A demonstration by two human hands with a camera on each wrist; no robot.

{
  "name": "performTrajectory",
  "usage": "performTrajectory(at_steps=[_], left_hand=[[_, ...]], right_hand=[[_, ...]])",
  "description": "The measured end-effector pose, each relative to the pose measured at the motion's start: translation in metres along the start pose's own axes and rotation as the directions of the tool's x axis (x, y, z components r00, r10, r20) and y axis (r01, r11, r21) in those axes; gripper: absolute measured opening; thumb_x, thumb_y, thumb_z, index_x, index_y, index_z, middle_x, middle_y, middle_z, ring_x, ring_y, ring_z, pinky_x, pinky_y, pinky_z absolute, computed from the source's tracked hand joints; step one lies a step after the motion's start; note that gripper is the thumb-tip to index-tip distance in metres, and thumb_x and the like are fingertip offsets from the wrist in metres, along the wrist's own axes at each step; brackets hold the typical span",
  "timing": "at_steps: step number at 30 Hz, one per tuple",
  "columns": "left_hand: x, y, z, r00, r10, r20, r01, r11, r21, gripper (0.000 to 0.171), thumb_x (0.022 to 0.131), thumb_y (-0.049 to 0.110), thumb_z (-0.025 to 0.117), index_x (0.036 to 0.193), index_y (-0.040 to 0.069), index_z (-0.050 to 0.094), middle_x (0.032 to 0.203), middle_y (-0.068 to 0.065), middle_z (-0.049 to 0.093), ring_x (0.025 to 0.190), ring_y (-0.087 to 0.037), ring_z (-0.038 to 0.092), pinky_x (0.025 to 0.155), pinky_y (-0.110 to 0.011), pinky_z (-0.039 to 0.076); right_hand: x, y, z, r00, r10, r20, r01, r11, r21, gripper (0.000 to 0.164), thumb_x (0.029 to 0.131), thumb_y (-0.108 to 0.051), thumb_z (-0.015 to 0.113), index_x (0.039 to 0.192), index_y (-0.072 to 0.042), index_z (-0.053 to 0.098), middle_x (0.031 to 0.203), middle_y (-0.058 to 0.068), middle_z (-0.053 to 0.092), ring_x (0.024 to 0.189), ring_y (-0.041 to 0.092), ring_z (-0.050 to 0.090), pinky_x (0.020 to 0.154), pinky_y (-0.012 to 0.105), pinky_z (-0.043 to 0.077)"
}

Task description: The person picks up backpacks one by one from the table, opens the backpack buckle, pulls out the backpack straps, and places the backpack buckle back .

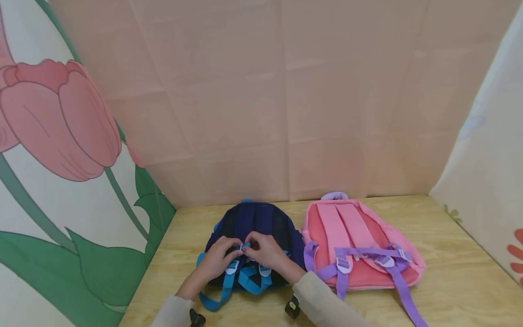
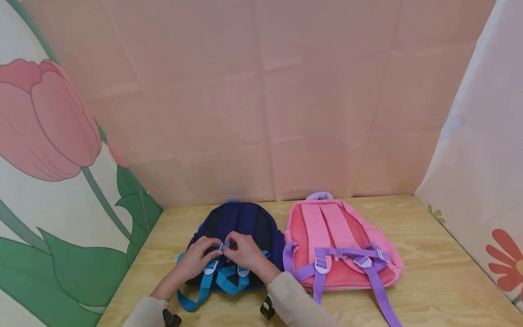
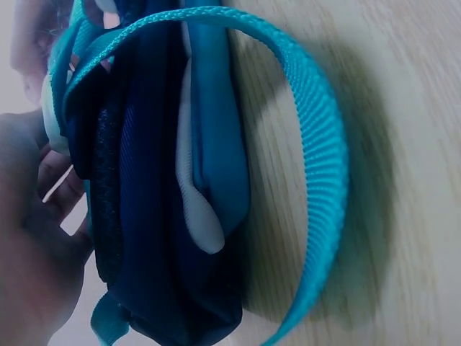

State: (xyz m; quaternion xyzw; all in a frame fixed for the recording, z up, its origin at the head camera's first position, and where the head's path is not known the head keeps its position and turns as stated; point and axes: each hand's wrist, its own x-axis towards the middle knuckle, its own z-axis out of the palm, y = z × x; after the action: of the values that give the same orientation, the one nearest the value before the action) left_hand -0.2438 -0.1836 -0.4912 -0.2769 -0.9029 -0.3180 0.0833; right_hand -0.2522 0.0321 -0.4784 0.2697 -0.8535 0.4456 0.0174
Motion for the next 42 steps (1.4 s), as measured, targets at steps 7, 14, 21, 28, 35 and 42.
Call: performTrajectory(at_steps=[7,14,21,28,35,42], left_hand=[[-0.0002,0.0039,-0.0001,1.000,-0.001,-0.016,0.001,1.000,0.000,0.021,0.099,0.027,0.065,0.116,0.016,0.070,0.110,0.006,0.070,0.095,-0.010,0.054,0.082,-0.030,0.051],[-0.0047,0.0062,-0.0020,0.999,-0.047,0.013,0.047,0.999,-0.009,0.018,0.098,0.024,0.066,0.114,0.016,0.070,0.105,0.007,0.068,0.093,-0.010,0.053,0.081,-0.029,0.049],[-0.0031,0.0049,-0.0002,0.999,-0.041,0.009,0.041,0.999,0.002,0.018,0.099,0.027,0.065,0.114,0.018,0.070,0.106,0.008,0.069,0.093,-0.009,0.053,0.082,-0.030,0.049],[-0.0021,0.0039,0.0020,0.999,-0.037,0.001,0.037,0.999,-0.002,0.019,0.100,0.028,0.064,0.114,0.017,0.069,0.107,0.008,0.070,0.094,-0.010,0.053,0.082,-0.030,0.049],[-0.0017,0.0047,0.0025,1.000,-0.031,0.002,0.031,1.000,0.002,0.020,0.101,0.026,0.063,0.116,0.015,0.069,0.108,0.006,0.069,0.095,-0.010,0.053,0.082,-0.031,0.049],[-0.0001,0.0077,0.0008,1.000,-0.024,0.006,0.023,1.000,0.014,0.018,0.100,0.024,0.064,0.115,0.015,0.068,0.108,0.006,0.070,0.094,-0.010,0.053,0.083,-0.030,0.050]], right_hand=[[-0.0014,-0.0003,0.0011,1.000,-0.002,-0.027,0.002,1.000,-0.007,0.007,0.095,-0.017,0.068,0.100,-0.013,0.066,0.081,-0.005,0.064,0.069,0.006,0.056,0.062,0.023,0.049],[-0.0050,-0.0024,0.0046,1.000,0.000,-0.012,0.000,1.000,0.023,0.011,0.096,-0.022,0.069,0.104,-0.014,0.067,0.082,-0.006,0.066,0.070,0.004,0.058,0.062,0.022,0.050],[-0.0059,-0.0029,0.0034,1.000,-0.004,-0.024,0.005,1.000,0.012,0.010,0.096,-0.020,0.069,0.102,-0.013,0.067,0.083,-0.005,0.066,0.070,0.005,0.058,0.062,0.022,0.050],[-0.0081,-0.0020,0.0015,0.999,0.028,-0.041,-0.026,0.999,0.044,0.008,0.094,-0.015,0.065,0.101,-0.011,0.065,0.084,-0.003,0.065,0.072,0.007,0.058,0.065,0.023,0.050],[-0.0083,-0.0018,-0.0007,0.999,0.036,-0.013,-0.036,0.998,0.043,0.012,0.098,-0.017,0.061,0.108,-0.011,0.065,0.089,-0.003,0.065,0.076,0.010,0.057,0.067,0.025,0.049],[-0.0052,0.0003,-0.0010,0.999,0.028,0.018,-0.028,0.999,0.018,0.016,0.101,-0.021,0.061,0.112,-0.010,0.067,0.089,-0.003,0.065,0.074,0.009,0.056,0.065,0.025,0.048]])
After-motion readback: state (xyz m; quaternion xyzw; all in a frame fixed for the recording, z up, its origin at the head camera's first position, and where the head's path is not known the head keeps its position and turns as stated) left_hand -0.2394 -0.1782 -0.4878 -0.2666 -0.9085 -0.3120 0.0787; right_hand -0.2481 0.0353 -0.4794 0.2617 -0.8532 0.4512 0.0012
